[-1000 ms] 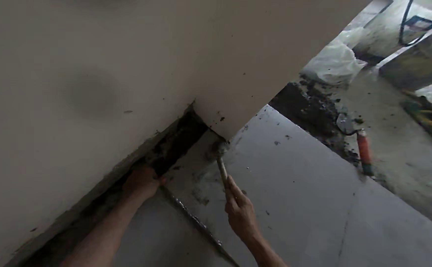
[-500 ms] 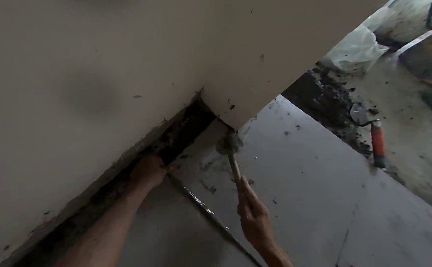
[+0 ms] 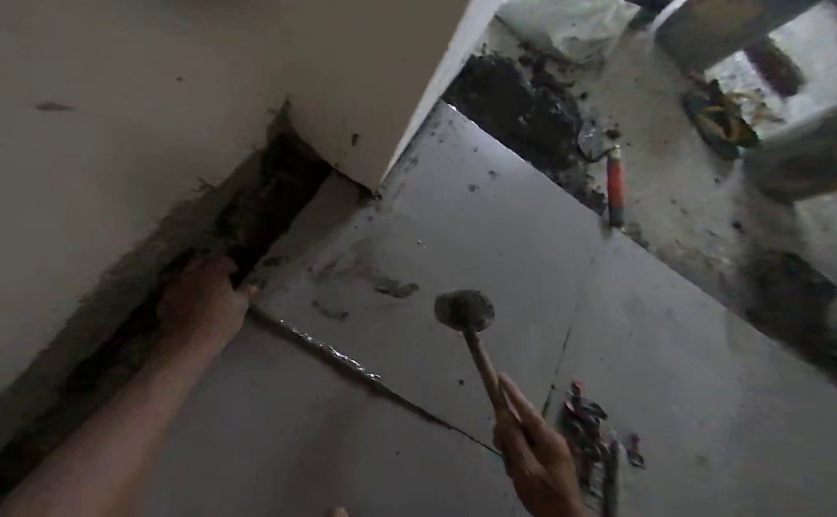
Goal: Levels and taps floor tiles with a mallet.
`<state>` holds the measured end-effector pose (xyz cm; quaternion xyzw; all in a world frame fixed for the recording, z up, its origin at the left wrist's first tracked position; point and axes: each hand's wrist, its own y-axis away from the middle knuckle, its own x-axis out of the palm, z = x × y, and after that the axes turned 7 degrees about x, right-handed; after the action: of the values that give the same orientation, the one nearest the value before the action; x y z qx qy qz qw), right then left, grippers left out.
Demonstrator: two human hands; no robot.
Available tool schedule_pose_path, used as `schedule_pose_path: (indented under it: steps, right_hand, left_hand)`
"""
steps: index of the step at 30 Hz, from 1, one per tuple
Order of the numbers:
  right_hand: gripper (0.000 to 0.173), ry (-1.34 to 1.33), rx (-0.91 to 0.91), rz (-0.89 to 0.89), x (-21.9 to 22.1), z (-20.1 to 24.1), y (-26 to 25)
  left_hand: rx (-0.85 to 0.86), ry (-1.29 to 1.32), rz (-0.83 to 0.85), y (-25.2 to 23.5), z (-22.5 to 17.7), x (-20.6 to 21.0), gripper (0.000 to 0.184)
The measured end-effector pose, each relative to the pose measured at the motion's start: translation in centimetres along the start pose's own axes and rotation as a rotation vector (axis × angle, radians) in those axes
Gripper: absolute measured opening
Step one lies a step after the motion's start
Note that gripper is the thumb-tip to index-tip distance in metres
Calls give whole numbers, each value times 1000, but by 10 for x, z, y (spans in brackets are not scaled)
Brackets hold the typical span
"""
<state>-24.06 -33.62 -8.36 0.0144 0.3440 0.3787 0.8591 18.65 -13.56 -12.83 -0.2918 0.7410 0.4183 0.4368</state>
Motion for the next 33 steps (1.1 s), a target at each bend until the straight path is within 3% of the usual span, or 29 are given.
schedule_pose_path:
  steps: [3,5,8,10,12,15,19,21,23,28,31,33]
  right_hand:
    - [49,-5,101,-122,-28,-11,9]
    - [48,-59,144,-201,-41,-13,16]
    - [50,-106,182,-300,-54,-12,30]
    - [50,-99,199,-355,-56,-18,42]
    - [50,-74,205,-347,-49,-35,56]
    - [49,-41,341,-185,-41,-70,76]
    - [49,-36,301,-139,-43,-87,85]
    - [49,-30,369,-67,-51,-95,88]
    - [47,-58,384,-114,-64,-91,82]
    - [49,-69,144,-260,-89,-92,85]
    - [49,0,-22,-270,-93,-110,88]
    - [49,97,-31,-176,-90,-131,91]
  left_hand:
    - [265,-42,-21,19,-64,9,50]
    - [421,-108,80,28,-119,29,62]
    - [498,-232,313,37,-192,60,90]
    - [509,-306,395,39,-215,80,103]
    - [511,-326,407,40,-218,90,104]
    - [511,-319,399,43,-217,91,101]
    - [497,-342,374,41,-213,94,102]
    - [488,-336,355,43,-212,99,104]
    - [471,-344,329,42,-214,99,103]
    - [563,-347,275,77,-223,105,85]
    - [594,-387,424,119,-254,124,108]
    - [576,-444,507,133,-267,138,118]
